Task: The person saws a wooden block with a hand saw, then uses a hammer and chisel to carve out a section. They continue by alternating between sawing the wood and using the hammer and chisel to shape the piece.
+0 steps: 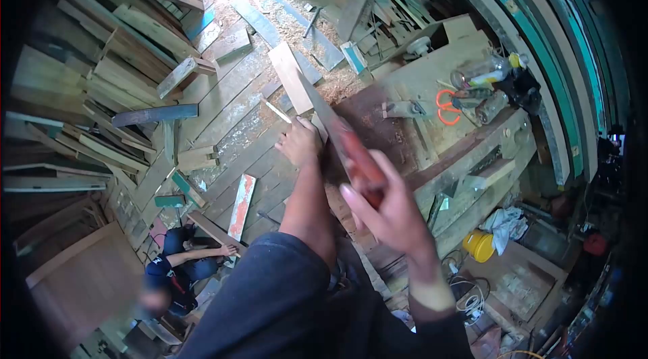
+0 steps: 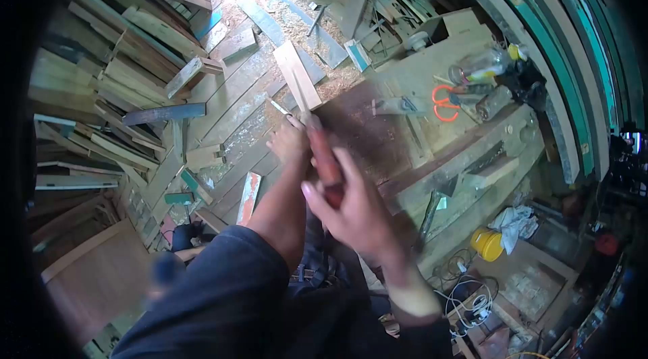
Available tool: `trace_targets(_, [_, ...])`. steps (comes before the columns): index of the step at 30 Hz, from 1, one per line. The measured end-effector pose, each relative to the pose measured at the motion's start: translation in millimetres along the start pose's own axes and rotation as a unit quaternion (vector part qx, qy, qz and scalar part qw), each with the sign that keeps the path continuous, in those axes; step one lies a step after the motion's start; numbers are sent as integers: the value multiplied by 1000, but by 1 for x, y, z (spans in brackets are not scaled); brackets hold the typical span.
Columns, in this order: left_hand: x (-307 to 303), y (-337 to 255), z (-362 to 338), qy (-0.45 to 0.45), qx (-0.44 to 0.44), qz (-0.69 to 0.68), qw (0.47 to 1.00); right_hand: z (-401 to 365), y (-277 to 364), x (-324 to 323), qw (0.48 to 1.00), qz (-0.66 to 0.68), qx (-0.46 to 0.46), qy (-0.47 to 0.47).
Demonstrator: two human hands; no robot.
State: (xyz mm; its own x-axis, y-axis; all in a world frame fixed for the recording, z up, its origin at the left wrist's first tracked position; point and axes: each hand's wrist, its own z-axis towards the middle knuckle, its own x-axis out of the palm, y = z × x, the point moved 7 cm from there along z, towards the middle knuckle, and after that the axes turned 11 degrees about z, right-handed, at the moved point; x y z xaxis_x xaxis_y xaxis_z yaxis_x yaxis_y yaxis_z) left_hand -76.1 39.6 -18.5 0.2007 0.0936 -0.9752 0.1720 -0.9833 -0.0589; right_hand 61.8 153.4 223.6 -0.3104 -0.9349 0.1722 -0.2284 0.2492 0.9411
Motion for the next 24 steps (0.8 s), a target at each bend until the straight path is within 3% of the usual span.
trace_targets(1, [-4,0,1,-1,-7,-3,1000,-18,13,2,992,82,97,21])
trace_targets(3, [-3,-1,0,41,-7,20,999,-35,40,-2,997,37,63,37])
trace_targets(5, [4,1,0,19,-6,2,1000,-32,64,-3,996,34,45,62])
trace_targets(7, [0,0,-1,-22,-5,-11,1000,-17,76,-4,994,37,90,47])
trace_targets(9, [3,0,0,-20,-7,-20,1000,-4,89,-8,992,-30,115,47])
trace_targets(11, [3,0,0,-18,-5,-31,999,9,100,-4,993,-5,109,35])
trace_targets(15, [4,-1,1,0,-7,-46,999,25,125,11,968,-200,125,83])
trace_targets(20, [-1,-1,-2,70,-13,-54,996,37,156,27,962,-219,141,85])
trace_targets(24, [0,-3,-2,7,-18,-38,999,47,157,29,971,-199,123,53])
